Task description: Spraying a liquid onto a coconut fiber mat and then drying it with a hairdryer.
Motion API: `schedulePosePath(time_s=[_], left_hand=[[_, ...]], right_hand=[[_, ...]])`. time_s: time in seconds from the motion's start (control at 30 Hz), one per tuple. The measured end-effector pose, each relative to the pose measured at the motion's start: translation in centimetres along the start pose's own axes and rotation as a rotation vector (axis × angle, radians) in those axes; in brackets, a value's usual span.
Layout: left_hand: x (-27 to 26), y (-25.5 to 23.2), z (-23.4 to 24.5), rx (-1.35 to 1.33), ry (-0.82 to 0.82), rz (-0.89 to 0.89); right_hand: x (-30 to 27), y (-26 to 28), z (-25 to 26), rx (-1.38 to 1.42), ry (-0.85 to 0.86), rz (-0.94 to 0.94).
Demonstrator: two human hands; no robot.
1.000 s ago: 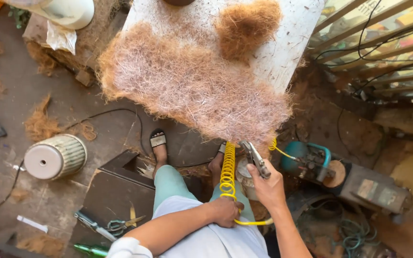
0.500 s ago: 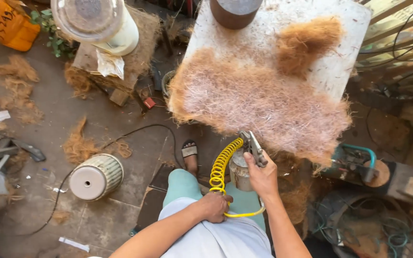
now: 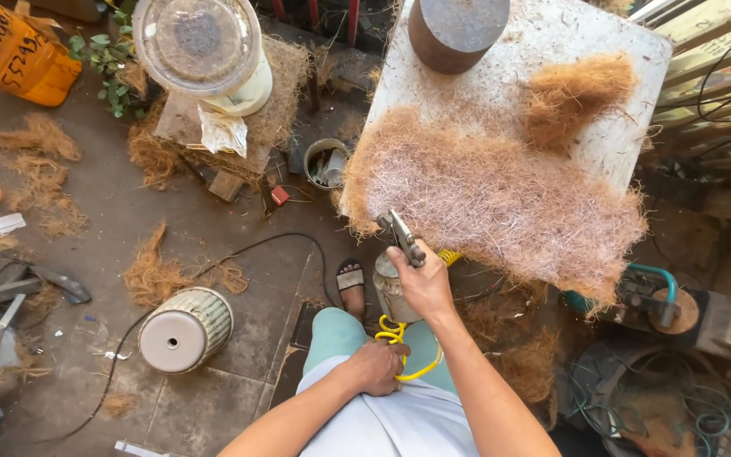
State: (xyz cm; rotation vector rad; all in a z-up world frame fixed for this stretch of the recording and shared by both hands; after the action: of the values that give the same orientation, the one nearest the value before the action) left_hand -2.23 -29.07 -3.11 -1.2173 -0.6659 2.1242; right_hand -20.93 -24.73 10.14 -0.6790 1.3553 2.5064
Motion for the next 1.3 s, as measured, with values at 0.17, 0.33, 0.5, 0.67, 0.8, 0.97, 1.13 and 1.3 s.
schedulePosePath(time_s=[0.17,0.33,0.5,0.67,0.8,0.97,1.13,1.3], left_hand=[[-1.7,1.3,0.6,-0.066,0.025,0.028],[-2.0,1.9,1.0,-0.131,0.015,0.064],[-1.8,1.6,1.6,-0.059,-0.021,0.024],[-2.5,0.9,3.5,-0.080,-0.018,0.009],[-3.0,0.7,6.1,-0.188,-0.171,-0.008],[-3.9,0.0,7.8,-0.224,-0.164,-0.016],[-3.5,-1.2,8.0,-0.180,-0.166,-0.108],[-3.2,-2.3,7.0,-0.142,-0.009,-0.079]], right_hand=[[1.2,1.0,-1.4,0.048,-0.036,-0.121],[1.3,0.4,-2.2,0.076,0.018,-0.119],[0.5,0.5,-1.6,-0.044,0.057,-0.182],[1.2,6.9,0.0,0.134,-0.015,-0.327],[4.0,7.6,0.7,0.223,-0.046,-0.276],[5.6,6.2,2.5,0.272,-0.173,-0.309],[4.9,3.5,5.7,0.243,-0.332,-0.271],[1.5,1.0,8.4,0.273,-0.432,-0.375]])
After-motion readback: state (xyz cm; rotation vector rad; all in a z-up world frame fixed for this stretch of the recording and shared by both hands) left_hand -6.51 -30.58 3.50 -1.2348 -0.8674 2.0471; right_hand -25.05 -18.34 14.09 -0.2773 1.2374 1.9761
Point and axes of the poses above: each hand's wrist, its own x-axis towards the middle knuckle, its own z-axis out of the back of the hand, y = z × x, the point moved 5 cm from there along x, towards the middle knuckle, and after that the axes turned 6 degrees about z, right-handed, at the moved point
